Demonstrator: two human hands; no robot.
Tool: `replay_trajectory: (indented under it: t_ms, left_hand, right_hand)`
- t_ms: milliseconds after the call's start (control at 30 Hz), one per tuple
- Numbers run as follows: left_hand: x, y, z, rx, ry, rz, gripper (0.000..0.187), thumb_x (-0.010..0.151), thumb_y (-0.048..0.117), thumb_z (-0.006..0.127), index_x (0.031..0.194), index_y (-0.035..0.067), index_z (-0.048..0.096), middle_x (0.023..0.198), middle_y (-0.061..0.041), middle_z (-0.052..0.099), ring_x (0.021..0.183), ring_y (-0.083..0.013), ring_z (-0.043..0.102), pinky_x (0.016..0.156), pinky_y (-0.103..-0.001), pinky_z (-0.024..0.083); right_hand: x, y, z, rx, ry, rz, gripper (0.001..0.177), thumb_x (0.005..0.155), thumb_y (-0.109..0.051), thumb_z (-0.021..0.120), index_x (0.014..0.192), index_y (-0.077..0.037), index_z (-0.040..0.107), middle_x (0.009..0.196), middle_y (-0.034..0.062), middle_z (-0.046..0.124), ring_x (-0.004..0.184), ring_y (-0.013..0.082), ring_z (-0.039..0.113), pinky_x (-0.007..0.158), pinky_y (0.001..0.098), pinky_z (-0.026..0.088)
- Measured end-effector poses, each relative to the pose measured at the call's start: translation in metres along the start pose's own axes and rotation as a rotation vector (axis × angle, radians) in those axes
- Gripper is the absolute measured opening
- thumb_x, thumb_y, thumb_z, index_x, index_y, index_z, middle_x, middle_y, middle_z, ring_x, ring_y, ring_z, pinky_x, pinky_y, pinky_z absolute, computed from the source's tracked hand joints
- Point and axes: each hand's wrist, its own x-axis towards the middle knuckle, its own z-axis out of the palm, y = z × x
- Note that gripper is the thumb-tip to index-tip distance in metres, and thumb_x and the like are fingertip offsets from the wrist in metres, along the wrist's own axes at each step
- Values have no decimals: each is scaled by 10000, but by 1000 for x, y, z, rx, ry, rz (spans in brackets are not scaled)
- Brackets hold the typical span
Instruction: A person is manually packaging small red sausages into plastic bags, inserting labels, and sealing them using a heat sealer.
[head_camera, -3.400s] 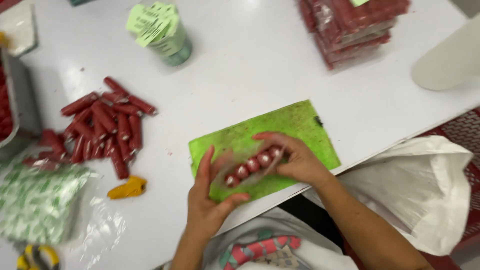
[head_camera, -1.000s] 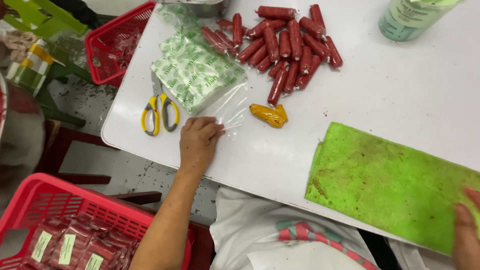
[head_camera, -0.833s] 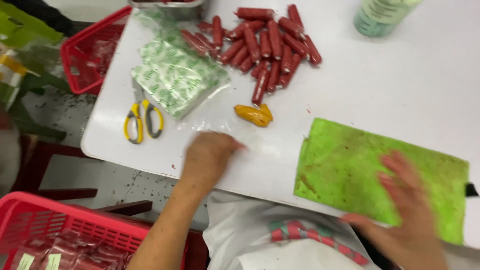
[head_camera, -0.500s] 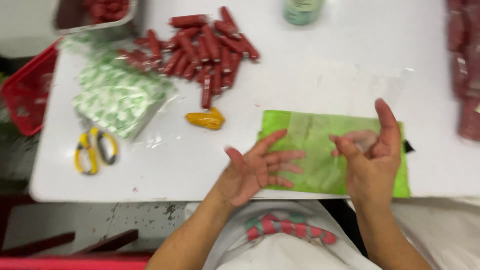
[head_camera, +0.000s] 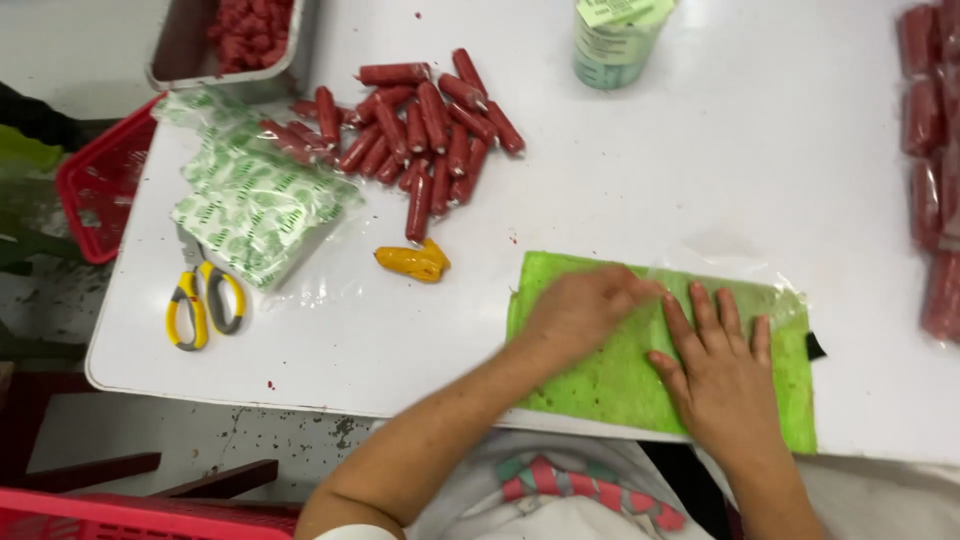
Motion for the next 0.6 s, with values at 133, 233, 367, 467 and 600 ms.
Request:
replay_trajectory:
  t_ms: [133, 233, 367, 467, 600]
  left_hand:
    - [57, -32, -98, 157, 490, 184, 617, 945, 577, 415, 1301, 119, 626, 1302, -76, 676, 1192, -221, 622, 867, -372, 588]
    - [140, -67, -173, 480, 881, 346, 199, 921, 233, 599, 844, 49, 612, 928, -193, 613, 887, -442, 572, 671, -596, 456]
    - [231, -82, -229, 639, 739, 27, 384, 950, 352, 562, 1205, 72, 625, 1163, -127, 593, 1132, -332, 500, 920, -474, 475]
    - [247, -67, -222, 682, 581, -120, 436, 940, 411, 504, 1248, 118, 602, 1257, -105, 584, 1194, -314, 506, 1006, -493, 418]
    - [211, -34, -184, 774, 323, -81, 535, 861, -36, 430, 1308, 243, 523, 1011, -64, 614, 992, -299, 619, 1079, -570, 356]
  right_hand:
    - [4, -2, -7, 60, -101, 26, 694, 1012, -618, 100, 1619, -282, 108, 1690, 47, 76, 1546, 278, 21, 1185, 581, -3]
    - [-1, 0, -2, 117, 98, 14, 559, 1013, -540, 291, 1482, -293, 470, 1628, 67, 377, 1540, 330, 262, 1235, 620, 77]
    - [-3, 3, 3, 396, 166, -61, 470, 847, -323, 700, 1298, -192, 675, 1087, 17, 702, 972, 195, 634, 859, 354, 508]
    - [1, 10, 5, 489, 27, 4, 443, 826, -354, 701, 1257, -255, 703, 1056, -36, 726, 955, 149, 671, 786, 312, 549]
    - [13, 0, -24, 555, -275, 282, 417, 730, -397, 789, 1144, -348, 788, 1055, -115, 760, 805, 70, 716, 696, 248, 596]
